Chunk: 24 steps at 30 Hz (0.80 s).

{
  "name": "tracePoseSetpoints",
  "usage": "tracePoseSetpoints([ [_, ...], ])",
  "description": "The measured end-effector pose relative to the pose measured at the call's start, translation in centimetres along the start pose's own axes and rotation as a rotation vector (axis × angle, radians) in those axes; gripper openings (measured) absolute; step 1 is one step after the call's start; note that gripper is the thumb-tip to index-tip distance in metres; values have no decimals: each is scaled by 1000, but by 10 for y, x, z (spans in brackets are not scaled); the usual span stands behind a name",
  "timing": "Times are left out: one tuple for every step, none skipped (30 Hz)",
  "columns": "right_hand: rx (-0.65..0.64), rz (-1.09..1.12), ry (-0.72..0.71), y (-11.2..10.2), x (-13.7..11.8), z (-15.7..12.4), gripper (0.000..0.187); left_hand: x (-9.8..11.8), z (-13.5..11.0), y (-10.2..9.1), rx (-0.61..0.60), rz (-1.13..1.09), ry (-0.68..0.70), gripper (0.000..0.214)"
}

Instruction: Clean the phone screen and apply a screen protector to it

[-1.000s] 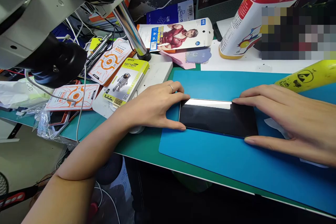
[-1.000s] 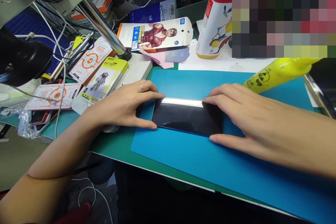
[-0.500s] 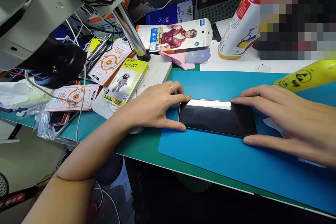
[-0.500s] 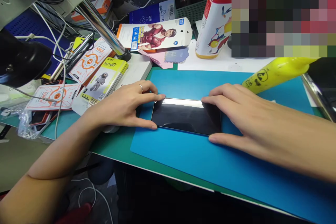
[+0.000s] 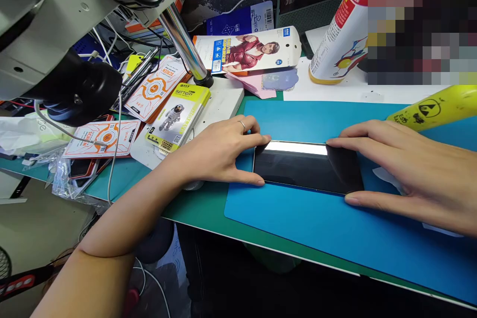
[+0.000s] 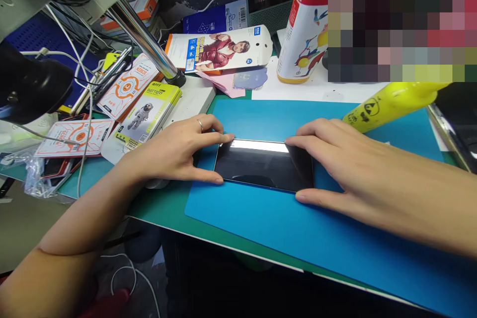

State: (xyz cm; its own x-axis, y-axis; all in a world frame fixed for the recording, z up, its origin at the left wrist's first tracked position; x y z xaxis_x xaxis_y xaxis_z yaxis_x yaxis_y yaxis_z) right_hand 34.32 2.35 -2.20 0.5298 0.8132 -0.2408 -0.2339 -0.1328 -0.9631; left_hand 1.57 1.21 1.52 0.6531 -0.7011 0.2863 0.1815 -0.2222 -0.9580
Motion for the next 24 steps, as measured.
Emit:
tracePoseSetpoints([
  [-1, 1, 1, 0, 0, 0, 70, 0, 0, 0, 1, 1, 0, 69],
  [2, 1, 3, 0, 1, 0, 70, 0, 0, 0, 1, 2, 0, 68],
  [3, 4, 4, 0, 1, 0, 70, 0, 0, 0, 1, 3, -1, 68],
  [3, 9, 7, 1, 1, 0, 70, 0, 0, 0, 1, 4, -1, 68],
  [2, 12, 11, 1, 1, -1, 70, 0, -1, 1, 2, 4, 0, 68],
  [0, 14, 13, 1, 2, -1, 71, 0, -1, 1, 3, 5, 2, 68],
  [0, 12, 12, 1, 2, -1, 71, -1, -1, 1, 6, 6, 4, 68],
  [2, 9, 7, 0, 2, -1, 71, -1, -1, 1, 9, 8, 7, 68],
  [4, 4, 3, 0, 2, -1, 71, -1, -1, 1, 11, 9, 8, 68],
  [10, -1, -2, -1, 2, 0, 71, -1, -1, 1, 13, 8, 11, 68],
  [14, -5, -7, -1, 1, 0, 70, -1, -1, 1, 15, 7, 13, 69],
  [17, -7, -11, -2, 1, 1, 70, -1, -1, 1, 18, 6, 16, 69],
  [18, -7, -15, -3, 0, 2, 69, 0, -1, 1, 19, 7, 17, 69],
  [18, -7, -17, -3, -1, 2, 69, 0, -1, 1, 20, 9, 17, 69],
  [18, -5, -18, -4, -2, 3, 69, 0, -1, 1, 21, 12, 17, 69],
  [21, -1, -17, -4, -3, 3, 69, 1, -1, 0, 20, 15, 14, 69],
  [27, 4, -13, -5, -4, 3, 70, 1, -1, 0, 17, 18, 10, 68],
  [32, 10, -5, -5, -4, 3, 71, 1, -1, 0, 14, 21, 8, 68],
  [36, 14, 8, -5, -4, 3, 72, 2, -1, 0, 11, 24, 6, 68],
  [39, 16, 22, -5, -4, 3, 74, 2, -1, 0, 9, 27, 4, 69],
  [42, 17, 32, -5, -4, 2, 76, 2, -1, 0, 8, 32, 2, 71],
  [42, 15, 38, -4, -4, 1, 78, 1, -1, -1, 9, 35, 0, 73],
  [40, 13, 41, -4, -3, 1, 80, 1, -1, -1, 12, 36, 0, 75],
  [38, 11, 40, -4, -2, 0, 82, 1, 0, -1, 16, 36, -1, 76],
])
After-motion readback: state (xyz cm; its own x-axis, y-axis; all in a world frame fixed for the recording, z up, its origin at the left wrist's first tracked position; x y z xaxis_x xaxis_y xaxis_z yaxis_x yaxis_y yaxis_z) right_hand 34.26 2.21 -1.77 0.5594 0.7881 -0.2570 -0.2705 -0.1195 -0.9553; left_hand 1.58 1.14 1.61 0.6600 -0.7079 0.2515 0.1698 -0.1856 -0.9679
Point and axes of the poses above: each hand's wrist, its own z-axis towards the middle knuckle, its own y-axis out of the palm, x = y × z, the point moved 3 cm from there along z, towards the middle knuckle, and after that the axes turned 3 degrees about -y, right-handed, at the moved point
